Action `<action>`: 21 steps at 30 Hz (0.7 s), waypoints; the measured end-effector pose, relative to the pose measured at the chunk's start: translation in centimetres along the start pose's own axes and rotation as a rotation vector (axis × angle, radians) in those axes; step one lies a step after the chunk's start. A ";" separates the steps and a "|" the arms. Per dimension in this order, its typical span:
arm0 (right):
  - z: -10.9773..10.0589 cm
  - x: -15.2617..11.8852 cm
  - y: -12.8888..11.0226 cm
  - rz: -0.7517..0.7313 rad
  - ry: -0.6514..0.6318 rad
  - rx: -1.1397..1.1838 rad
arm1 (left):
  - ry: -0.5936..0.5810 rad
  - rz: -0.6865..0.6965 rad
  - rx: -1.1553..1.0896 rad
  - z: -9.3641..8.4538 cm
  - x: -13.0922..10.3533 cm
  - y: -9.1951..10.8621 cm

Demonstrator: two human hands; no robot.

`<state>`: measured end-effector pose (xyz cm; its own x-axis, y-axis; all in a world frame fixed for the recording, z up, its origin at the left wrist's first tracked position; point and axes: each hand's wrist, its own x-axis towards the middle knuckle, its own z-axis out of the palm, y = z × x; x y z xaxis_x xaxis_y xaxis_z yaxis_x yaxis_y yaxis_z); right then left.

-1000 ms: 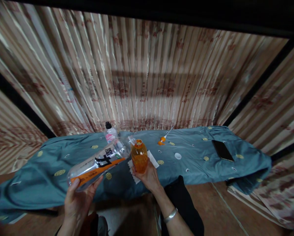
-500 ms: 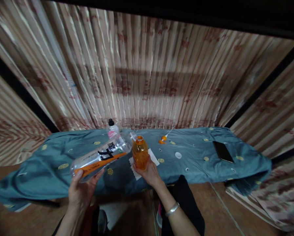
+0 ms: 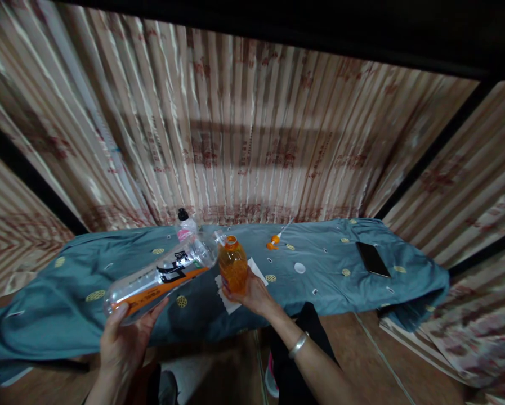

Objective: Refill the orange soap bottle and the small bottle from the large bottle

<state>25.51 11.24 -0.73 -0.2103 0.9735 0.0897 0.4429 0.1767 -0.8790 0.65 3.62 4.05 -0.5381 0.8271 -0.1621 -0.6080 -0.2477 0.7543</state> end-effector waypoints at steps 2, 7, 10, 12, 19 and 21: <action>0.7 0.0 0.4 -0.017 0.006 0.070 | -0.002 0.007 -0.002 -0.1 0.0 -0.1; 2.4 0.0 1.6 0.045 0.104 0.155 | 0.029 -0.007 0.002 0.3 -0.3 0.2; 2.9 0.0 1.9 0.078 0.151 0.130 | 0.030 0.008 0.013 0.5 -0.7 0.3; 3.1 0.0 1.9 0.067 0.162 0.126 | 0.028 0.022 0.027 0.5 -0.9 0.2; 3.0 -0.2 1.7 0.022 0.170 0.123 | -0.028 0.039 0.064 -0.7 -1.0 0.3; 2.9 -0.3 1.7 0.031 0.156 0.118 | -0.045 0.048 0.074 -0.8 -1.2 0.4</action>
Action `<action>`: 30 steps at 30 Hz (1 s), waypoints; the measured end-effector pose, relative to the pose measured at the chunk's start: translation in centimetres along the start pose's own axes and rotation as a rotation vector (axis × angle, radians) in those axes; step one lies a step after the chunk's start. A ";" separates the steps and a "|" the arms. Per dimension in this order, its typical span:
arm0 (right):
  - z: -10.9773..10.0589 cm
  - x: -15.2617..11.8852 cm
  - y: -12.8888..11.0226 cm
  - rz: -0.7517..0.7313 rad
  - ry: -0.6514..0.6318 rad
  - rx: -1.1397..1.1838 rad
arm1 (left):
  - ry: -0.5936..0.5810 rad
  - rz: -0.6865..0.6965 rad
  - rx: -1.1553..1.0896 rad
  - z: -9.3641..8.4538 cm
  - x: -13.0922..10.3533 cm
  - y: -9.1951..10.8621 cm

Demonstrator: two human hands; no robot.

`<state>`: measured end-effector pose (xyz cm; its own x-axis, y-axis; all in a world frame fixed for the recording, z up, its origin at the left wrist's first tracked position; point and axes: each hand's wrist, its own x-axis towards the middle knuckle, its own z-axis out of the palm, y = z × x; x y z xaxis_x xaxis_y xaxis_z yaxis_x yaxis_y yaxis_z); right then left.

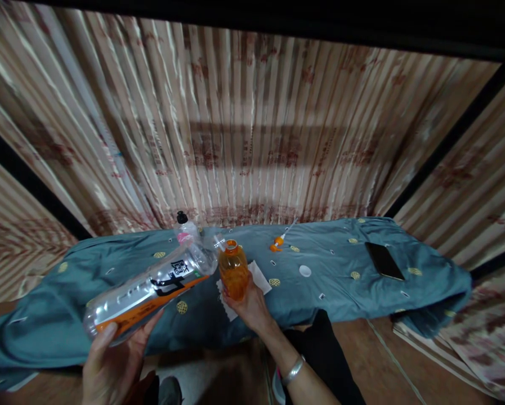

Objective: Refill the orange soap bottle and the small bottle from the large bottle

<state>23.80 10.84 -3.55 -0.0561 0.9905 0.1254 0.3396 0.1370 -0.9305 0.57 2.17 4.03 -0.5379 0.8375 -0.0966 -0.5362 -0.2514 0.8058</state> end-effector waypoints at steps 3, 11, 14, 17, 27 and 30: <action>-0.1 0.0 -0.1 0.011 -0.010 -0.013 | -0.001 0.024 0.031 0.3 -0.4 0.2; -0.1 -0.1 0.5 0.011 -0.047 -0.025 | 0.023 0.022 0.048 0.1 -0.7 0.4; -0.2 -0.1 0.6 0.002 -0.044 -0.049 | 0.037 0.013 0.049 -0.5 -0.5 0.2; -0.2 -0.1 0.5 -0.003 -0.024 -0.069 | 0.032 0.017 0.042 -0.7 -0.5 0.0; 0.0 -0.1 0.3 0.052 0.021 -0.105 | 0.028 0.034 0.093 -0.6 -1.1 0.3; -0.1 -0.1 0.4 0.005 0.012 -0.124 | 0.030 0.040 0.114 0.1 -1.3 0.6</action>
<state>24.07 10.84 -3.87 -0.0434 0.9911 0.1256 0.4529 0.1316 -0.8818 1.00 0.95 4.66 -0.5773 0.8126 -0.0796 -0.4378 -0.2258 0.8702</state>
